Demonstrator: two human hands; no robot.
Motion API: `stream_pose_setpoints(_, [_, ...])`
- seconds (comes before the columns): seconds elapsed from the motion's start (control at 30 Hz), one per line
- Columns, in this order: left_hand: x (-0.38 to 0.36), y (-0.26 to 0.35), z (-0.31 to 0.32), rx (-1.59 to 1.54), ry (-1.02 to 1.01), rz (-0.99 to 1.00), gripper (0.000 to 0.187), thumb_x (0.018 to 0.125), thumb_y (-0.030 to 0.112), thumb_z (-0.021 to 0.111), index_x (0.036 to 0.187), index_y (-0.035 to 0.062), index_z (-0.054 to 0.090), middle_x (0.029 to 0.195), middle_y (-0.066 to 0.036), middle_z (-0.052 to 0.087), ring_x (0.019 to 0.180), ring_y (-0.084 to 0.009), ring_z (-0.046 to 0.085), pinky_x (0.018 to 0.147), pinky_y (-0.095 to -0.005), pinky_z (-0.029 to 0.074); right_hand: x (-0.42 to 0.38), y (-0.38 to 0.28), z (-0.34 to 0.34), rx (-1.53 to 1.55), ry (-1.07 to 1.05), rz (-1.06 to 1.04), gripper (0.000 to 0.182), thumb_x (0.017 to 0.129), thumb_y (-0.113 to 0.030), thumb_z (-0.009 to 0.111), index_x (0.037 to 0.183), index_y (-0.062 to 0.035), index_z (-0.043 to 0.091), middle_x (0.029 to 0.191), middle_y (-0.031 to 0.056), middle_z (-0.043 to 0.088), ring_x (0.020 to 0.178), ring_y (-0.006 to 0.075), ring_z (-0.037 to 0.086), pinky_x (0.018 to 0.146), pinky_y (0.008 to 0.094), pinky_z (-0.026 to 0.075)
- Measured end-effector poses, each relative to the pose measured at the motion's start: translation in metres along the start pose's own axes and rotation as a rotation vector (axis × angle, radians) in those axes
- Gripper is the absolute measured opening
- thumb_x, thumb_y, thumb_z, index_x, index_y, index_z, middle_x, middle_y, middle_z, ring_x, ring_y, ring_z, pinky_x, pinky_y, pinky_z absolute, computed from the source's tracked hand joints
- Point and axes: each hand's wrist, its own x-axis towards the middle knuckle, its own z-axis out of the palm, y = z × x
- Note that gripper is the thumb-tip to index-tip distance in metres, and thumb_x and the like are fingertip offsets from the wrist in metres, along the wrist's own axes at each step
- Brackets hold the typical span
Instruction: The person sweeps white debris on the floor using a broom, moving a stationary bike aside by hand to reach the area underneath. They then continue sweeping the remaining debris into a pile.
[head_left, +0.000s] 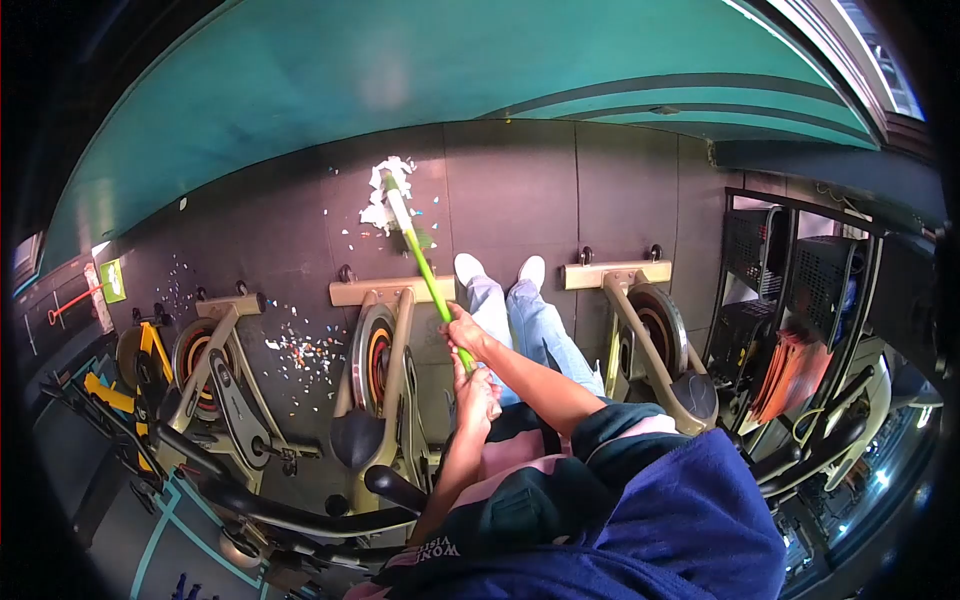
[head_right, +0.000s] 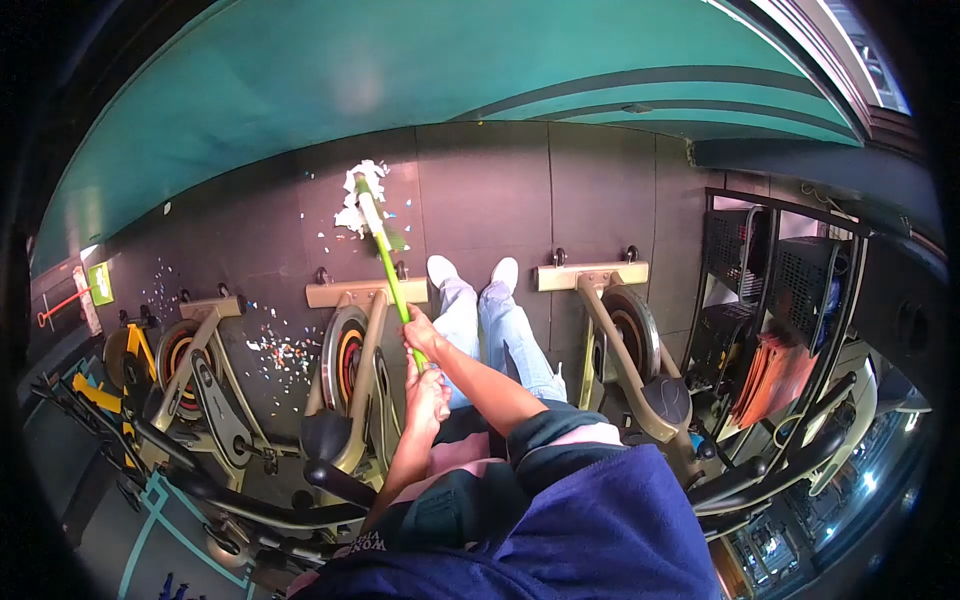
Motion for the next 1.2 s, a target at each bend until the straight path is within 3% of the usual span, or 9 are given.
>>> stream_pose_setpoints(0.1, [-0.008,-0.003,0.003,-0.015,0.034,0.04,0.077,0.078,0.009,0.047,0.136,0.0353,0.004,0.065,-0.001,0.043,0.043,-0.0112,0.044,0.029,-0.0212,0.035,-0.011,-0.008,0.008,-0.031,-0.06,-0.04,0.065,0.077,0.002,0.049,0.134,-0.011,0.022,0.058,0.0028,0.043,0.042,0.0104,0.039,0.032,0.024,0.034])
stream_pose_setpoints(0.27, [-0.024,-0.01,0.008,0.043,-0.031,0.064,0.08,0.079,0.008,0.046,0.136,0.0356,-0.003,0.065,-0.003,0.043,0.042,-0.0132,0.045,0.031,-0.0235,0.036,-0.046,-0.024,-0.002,-0.164,0.061,-0.11,0.066,0.077,0.001,0.05,0.135,-0.0118,0.021,0.058,0.0024,0.044,0.042,0.0096,0.039,0.032,0.0241,0.032])
stream_pose_setpoints(0.4, [-0.024,-0.01,0.018,-0.036,-0.222,0.016,0.074,0.079,0.007,0.046,0.138,0.0314,0.008,0.066,-0.002,0.044,0.043,-0.0115,0.045,0.03,-0.0222,0.035,-0.054,-0.033,-0.031,-0.256,0.279,-0.103,0.066,0.077,0.001,0.05,0.134,-0.0153,0.022,0.06,0.003,0.045,0.042,0.0106,0.041,0.034,0.0258,0.035])
stream_pose_setpoints(0.53, [-0.018,0.009,0.019,-0.007,-0.25,-0.096,0.07,0.079,0.009,0.047,0.137,0.0317,0.015,0.066,-0.001,0.045,0.043,-0.0098,0.045,0.027,-0.0185,0.031,-0.029,-0.019,-0.046,-0.148,0.382,-0.113,0.062,0.075,0.0,0.049,0.132,-0.0125,0.026,0.06,0.0078,0.05,0.042,0.0143,0.046,0.034,0.0293,0.037])
stream_pose_setpoints(0.63, [-0.014,0.002,0.015,-0.052,-0.189,-0.079,0.069,0.079,0.009,0.048,0.137,0.0279,0.016,0.066,-0.001,0.045,0.045,-0.0114,0.045,0.029,-0.0198,0.033,-0.018,-0.005,-0.042,-0.094,0.258,-0.015,0.06,0.073,0.001,0.049,0.128,-0.0095,0.028,0.059,0.0071,0.049,0.04,0.0143,0.044,0.034,0.0283,0.037])
stream_pose_setpoints(0.77, [-0.01,-0.006,0.008,-0.077,-0.048,-0.05,0.069,0.081,0.009,0.046,0.136,0.0351,0.013,0.065,-0.001,0.043,0.043,-0.011,0.045,0.028,-0.0212,0.035,-0.005,0.014,-0.022,-0.001,0.062,0.087,0.066,0.075,0.003,0.05,0.133,-0.0128,0.021,0.06,0.0059,0.045,0.041,0.0119,0.04,0.032,0.0249,0.035])
stream_pose_setpoints(0.93, [-0.026,-0.012,0.018,-0.025,-0.112,-0.021,0.078,0.081,0.009,0.045,0.136,0.0334,-0.005,0.064,-0.004,0.044,0.043,-0.0132,0.046,0.034,-0.0234,0.04,-0.038,-0.009,-0.022,0.053,0.021,0.051,0.067,0.076,0.002,0.051,0.134,-0.0128,0.021,0.059,0.0037,0.045,0.042,0.0106,0.041,0.034,0.0242,0.035])
stream_pose_setpoints(1.1, [-0.038,-0.019,0.056,0.07,-0.308,-0.014,0.082,0.082,0.01,0.044,0.135,0.0325,-0.015,0.07,-0.009,0.047,0.044,-0.0159,0.048,0.034,-0.0252,0.039,-0.075,-0.043,-0.07,-0.215,0.25,-0.127,0.062,0.077,-0.002,0.054,0.132,-0.0128,0.027,0.06,0.0034,0.047,0.045,0.0108,0.043,0.036,0.0262,0.036])
stream_pose_setpoints(1.2, [-0.028,-0.021,0.093,-0.09,-0.386,-0.097,0.077,0.081,0.006,0.045,0.137,0.0315,-0.002,0.068,-0.006,0.045,0.048,-0.0133,0.045,0.039,-0.0253,0.041,-0.073,-0.061,-0.118,-0.515,0.495,-0.195,0.062,0.077,-0.004,0.054,0.132,-0.0112,0.027,0.064,0.0074,0.051,0.048,0.0136,0.048,0.039,0.029,0.039])
